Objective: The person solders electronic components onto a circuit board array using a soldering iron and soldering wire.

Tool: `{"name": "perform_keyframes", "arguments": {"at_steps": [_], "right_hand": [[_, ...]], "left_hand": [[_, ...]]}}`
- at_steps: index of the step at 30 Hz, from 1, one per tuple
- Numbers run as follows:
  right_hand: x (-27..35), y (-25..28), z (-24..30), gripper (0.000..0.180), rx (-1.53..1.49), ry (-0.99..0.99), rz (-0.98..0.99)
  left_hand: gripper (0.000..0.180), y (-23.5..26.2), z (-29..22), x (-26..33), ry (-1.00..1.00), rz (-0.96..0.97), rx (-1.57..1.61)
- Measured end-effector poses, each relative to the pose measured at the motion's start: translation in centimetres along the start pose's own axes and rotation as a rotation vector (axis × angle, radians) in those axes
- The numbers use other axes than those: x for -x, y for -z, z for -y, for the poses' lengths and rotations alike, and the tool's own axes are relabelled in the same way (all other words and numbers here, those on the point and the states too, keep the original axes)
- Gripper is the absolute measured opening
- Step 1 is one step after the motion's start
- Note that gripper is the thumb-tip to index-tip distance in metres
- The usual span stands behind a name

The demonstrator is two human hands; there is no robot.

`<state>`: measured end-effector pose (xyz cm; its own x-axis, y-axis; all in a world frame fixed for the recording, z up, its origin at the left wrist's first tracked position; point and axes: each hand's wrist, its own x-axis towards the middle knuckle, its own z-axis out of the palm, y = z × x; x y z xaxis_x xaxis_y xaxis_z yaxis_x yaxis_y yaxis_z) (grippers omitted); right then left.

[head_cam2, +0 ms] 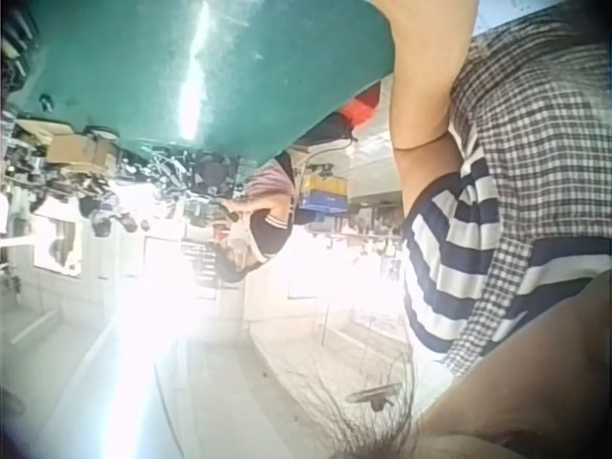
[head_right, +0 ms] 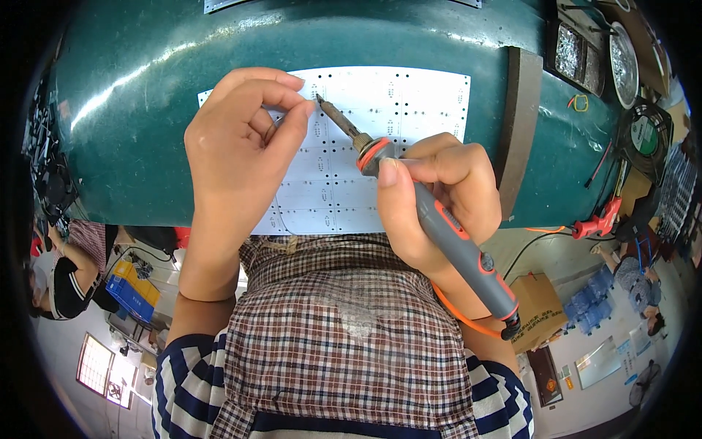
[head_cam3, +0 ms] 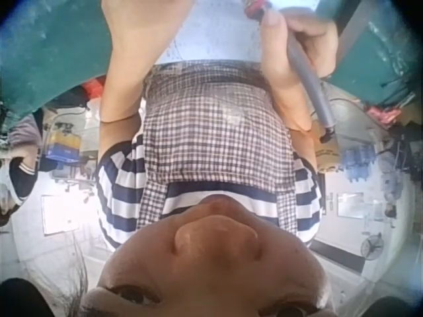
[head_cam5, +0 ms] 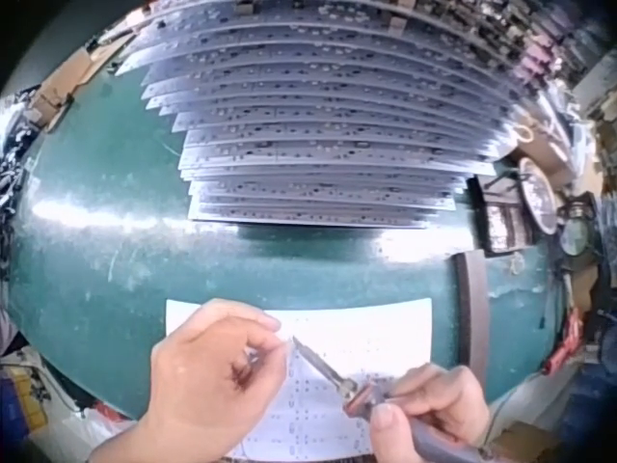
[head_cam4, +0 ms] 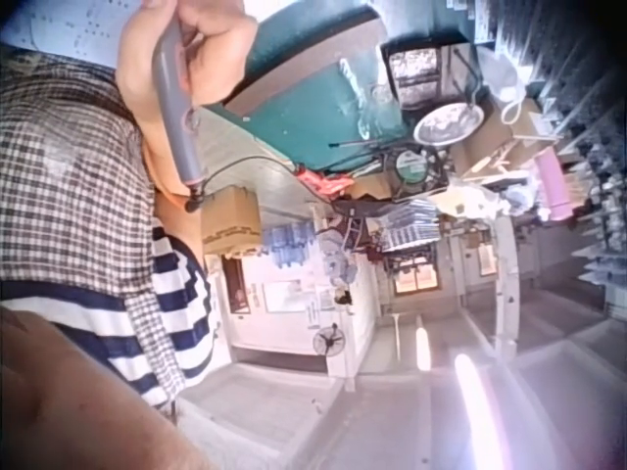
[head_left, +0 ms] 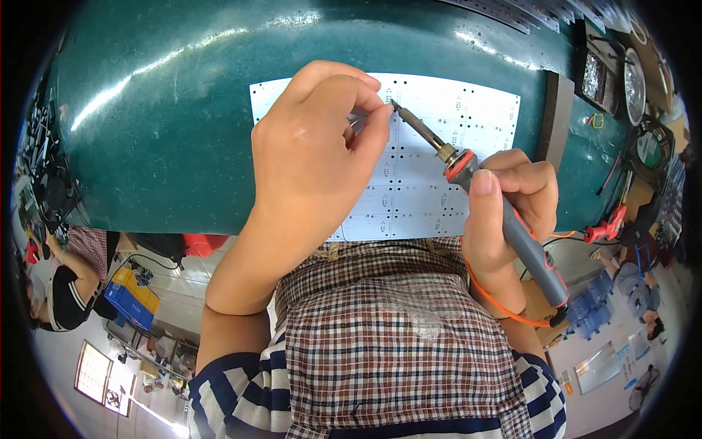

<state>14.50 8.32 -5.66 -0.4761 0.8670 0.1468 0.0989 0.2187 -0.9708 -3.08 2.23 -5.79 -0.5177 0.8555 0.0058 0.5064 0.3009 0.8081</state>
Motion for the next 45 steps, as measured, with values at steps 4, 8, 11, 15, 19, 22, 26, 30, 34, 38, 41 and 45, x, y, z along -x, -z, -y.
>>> {"name": "perform_keyframes", "arguments": {"at_steps": [4,8,11,15,19,22,26,30,34,38,41,45], "right_hand": [[0.1,0.0,0.0,0.023,0.011,0.009,0.016],[0.1,0.3,0.2,0.023,0.059,0.027,0.038],[0.6,0.6,-0.1,0.023,0.042,0.100,0.030],[1.5,0.9,0.2,0.023,0.032,0.086,0.024],[1.7,0.8,0.1,0.022,0.035,0.102,0.036],[1.7,0.8,0.1,0.022,0.046,0.106,0.057],[1.8,0.8,-0.2,0.021,0.036,0.109,0.041],[1.9,0.8,-0.1,0.022,0.042,0.105,0.050],[2.2,0.8,-0.1,0.022,0.046,0.112,0.060],[2.3,0.7,0.2,0.023,0.060,0.117,0.064],[2.1,0.8,0.3,0.023,0.085,0.135,0.081],[2.1,0.8,0.3,0.023,0.082,0.137,0.092]], "left_hand": [[0.007,0.3,-0.1,0.2,0.009,0.029,0.011],[0.008,0.9,0.0,0.7,0.008,0.039,0.065],[0.009,1.3,-0.3,1.5,0.060,0.080,0.075],[0.011,0.7,-0.3,2.2,0.074,0.084,0.088],[0.011,0.3,-0.1,2.4,0.050,0.071,0.077],[0.011,0.0,-0.1,2.4,0.045,0.048,0.082],[0.017,-0.2,-0.2,2.4,0.041,0.039,0.041],[0.017,-0.2,-0.3,2.5,0.030,0.043,0.035],[0.009,-0.1,-0.3,2.6,0.038,0.063,0.052],[0.010,0.0,-0.3,2.8,0.024,0.073,0.037],[0.010,0.1,-0.3,2.7,0.004,0.073,0.032],[0.010,0.2,-0.1,2.8,-0.002,0.077,0.033]]}}
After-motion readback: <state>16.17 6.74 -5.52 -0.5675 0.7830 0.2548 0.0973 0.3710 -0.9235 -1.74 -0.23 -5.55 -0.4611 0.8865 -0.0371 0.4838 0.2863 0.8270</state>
